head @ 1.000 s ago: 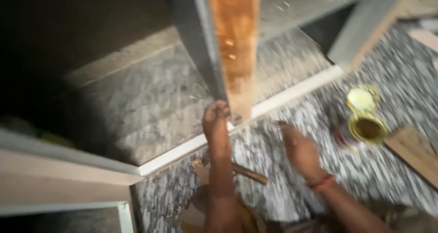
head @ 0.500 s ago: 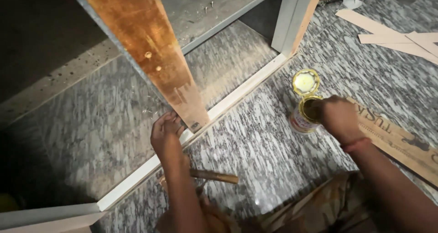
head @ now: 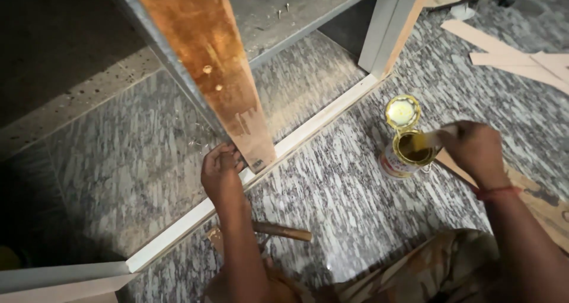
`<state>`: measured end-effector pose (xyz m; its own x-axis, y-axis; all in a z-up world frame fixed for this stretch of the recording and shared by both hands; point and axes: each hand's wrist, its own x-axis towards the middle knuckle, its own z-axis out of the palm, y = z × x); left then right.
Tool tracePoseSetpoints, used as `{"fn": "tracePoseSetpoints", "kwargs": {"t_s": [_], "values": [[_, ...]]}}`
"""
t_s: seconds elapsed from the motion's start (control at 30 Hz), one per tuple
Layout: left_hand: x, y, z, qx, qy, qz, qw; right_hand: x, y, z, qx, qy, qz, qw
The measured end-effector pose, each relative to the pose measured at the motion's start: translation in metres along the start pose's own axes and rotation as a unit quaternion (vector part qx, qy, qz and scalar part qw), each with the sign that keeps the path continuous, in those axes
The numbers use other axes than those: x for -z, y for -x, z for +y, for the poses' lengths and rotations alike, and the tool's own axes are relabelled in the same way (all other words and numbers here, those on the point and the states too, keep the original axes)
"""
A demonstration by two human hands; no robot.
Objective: Applying a yellow adhesive or varnish to wooden strips and furniture components using a brush and a small piece of wood.
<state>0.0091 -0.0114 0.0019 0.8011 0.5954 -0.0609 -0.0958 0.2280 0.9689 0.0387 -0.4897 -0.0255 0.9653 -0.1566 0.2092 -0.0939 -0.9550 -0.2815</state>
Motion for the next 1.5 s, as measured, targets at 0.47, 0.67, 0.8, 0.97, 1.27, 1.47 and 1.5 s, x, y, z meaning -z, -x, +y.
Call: {"fn": "tracePoseSetpoints", "kwargs": {"t_s": [0.47, 0.67, 0.8, 0.97, 1.27, 1.47, 1.5], "values": [[0.008, -0.015, -0.047, -0.058, -0.026, 0.003, 0.998, -0.088, 0.004, 0.156, -0.433, -0.446, -0.216, 0.753], [0.003, -0.022, -0.055, -0.094, -0.016, 0.018, 0.995, -0.181, -0.013, 0.184, -0.172, -0.612, -0.245, 0.732], [0.003, -0.021, -0.054, -0.104, -0.001, 0.012, 0.994, 0.044, 0.045, -0.114, 0.348, -0.29, 0.023, 0.891], [0.004, -0.015, -0.043, -0.074, 0.02, 0.0, 0.997, 0.131, 0.032, -0.316, 0.12, -0.63, 0.067, 0.765], [-0.001, 0.005, 0.001, -0.017, -0.023, 0.015, 0.999, 0.121, -0.013, -0.391, 0.402, -0.159, 0.49, 0.757], [-0.001, 0.0, -0.011, -0.044, 0.027, 0.004, 0.999, 0.062, 0.01, -0.36, 0.408, -0.121, 0.397, 0.814], [-0.002, -0.001, -0.011, -0.044, 0.029, 0.005, 0.999, 0.061, 0.013, -0.348, 0.409, -0.12, 0.397, 0.813]]}}
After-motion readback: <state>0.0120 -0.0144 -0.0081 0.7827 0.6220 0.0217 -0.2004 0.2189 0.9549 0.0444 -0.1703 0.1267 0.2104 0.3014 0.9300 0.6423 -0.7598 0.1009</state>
